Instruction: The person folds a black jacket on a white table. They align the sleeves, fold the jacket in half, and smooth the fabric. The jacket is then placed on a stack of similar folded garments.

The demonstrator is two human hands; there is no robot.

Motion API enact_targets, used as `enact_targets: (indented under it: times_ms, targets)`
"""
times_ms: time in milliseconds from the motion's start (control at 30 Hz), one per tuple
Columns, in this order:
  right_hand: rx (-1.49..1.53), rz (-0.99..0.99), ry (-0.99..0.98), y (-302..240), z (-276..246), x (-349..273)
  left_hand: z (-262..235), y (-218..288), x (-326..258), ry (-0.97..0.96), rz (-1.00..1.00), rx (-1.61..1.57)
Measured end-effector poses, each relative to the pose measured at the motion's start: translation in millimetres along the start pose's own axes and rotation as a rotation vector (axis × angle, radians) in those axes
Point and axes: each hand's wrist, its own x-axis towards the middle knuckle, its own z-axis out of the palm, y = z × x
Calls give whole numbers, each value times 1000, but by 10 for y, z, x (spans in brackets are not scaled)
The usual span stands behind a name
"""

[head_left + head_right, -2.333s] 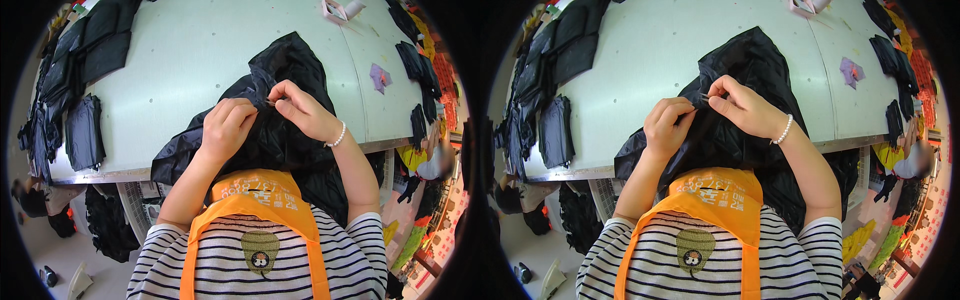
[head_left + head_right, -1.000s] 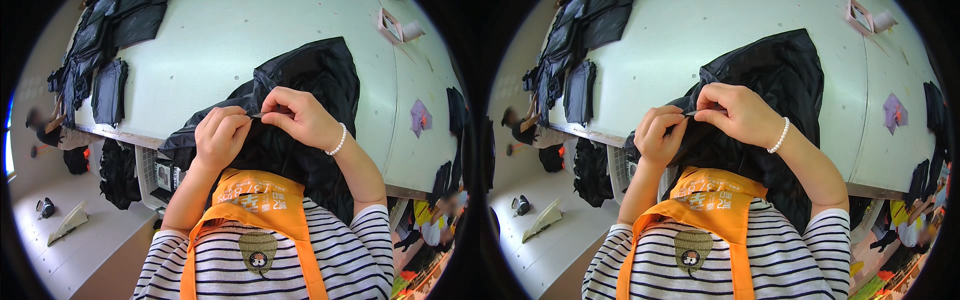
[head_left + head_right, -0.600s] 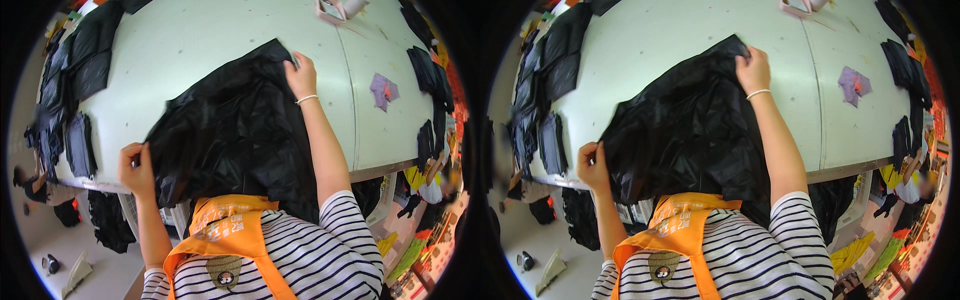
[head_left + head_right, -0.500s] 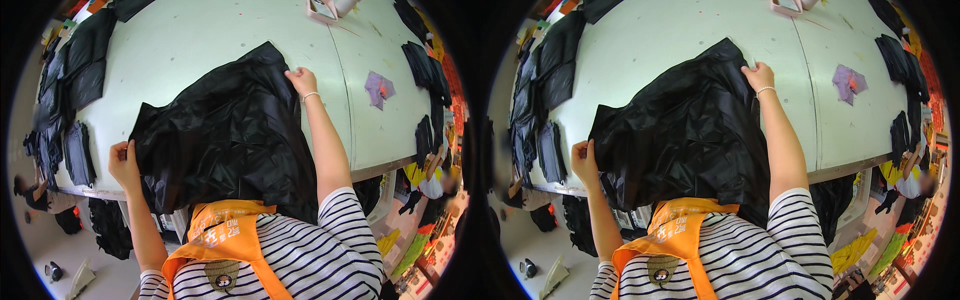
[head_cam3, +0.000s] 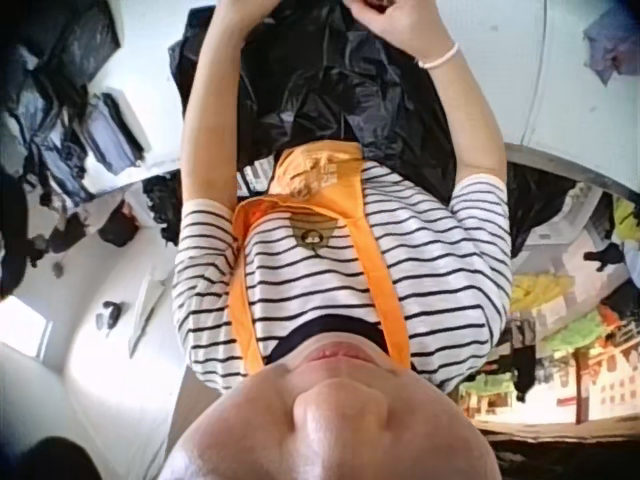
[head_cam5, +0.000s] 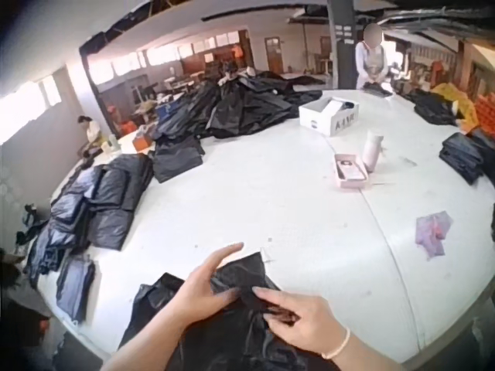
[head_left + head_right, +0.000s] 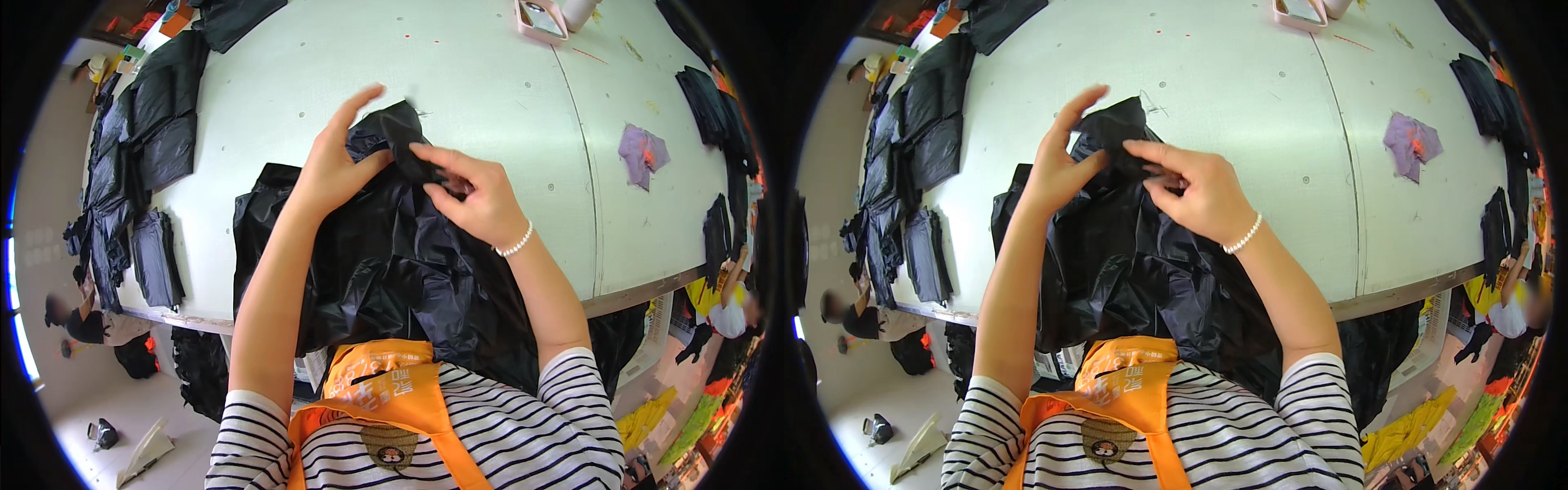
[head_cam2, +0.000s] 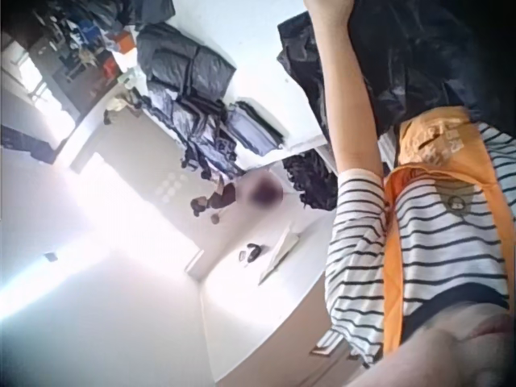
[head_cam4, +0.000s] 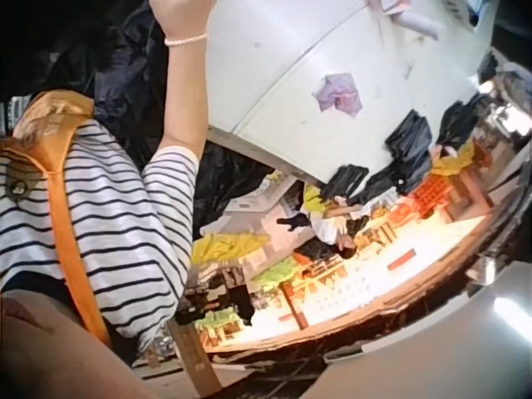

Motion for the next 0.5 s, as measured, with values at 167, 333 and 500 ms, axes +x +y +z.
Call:
enact_targets:
  times_ms: [167, 333, 500]
  targets:
    - [-89, -50, -61, -115, -94, -273, 23, 5, -132, -43, 81, -137]
    - [-95, -154, 46, -455, -87, -256, -18, 317, -323, -28, 268, 216]
    - [-282, -324, 111, -420, 81, -348, -30, 451, -586, -55, 287, 97]
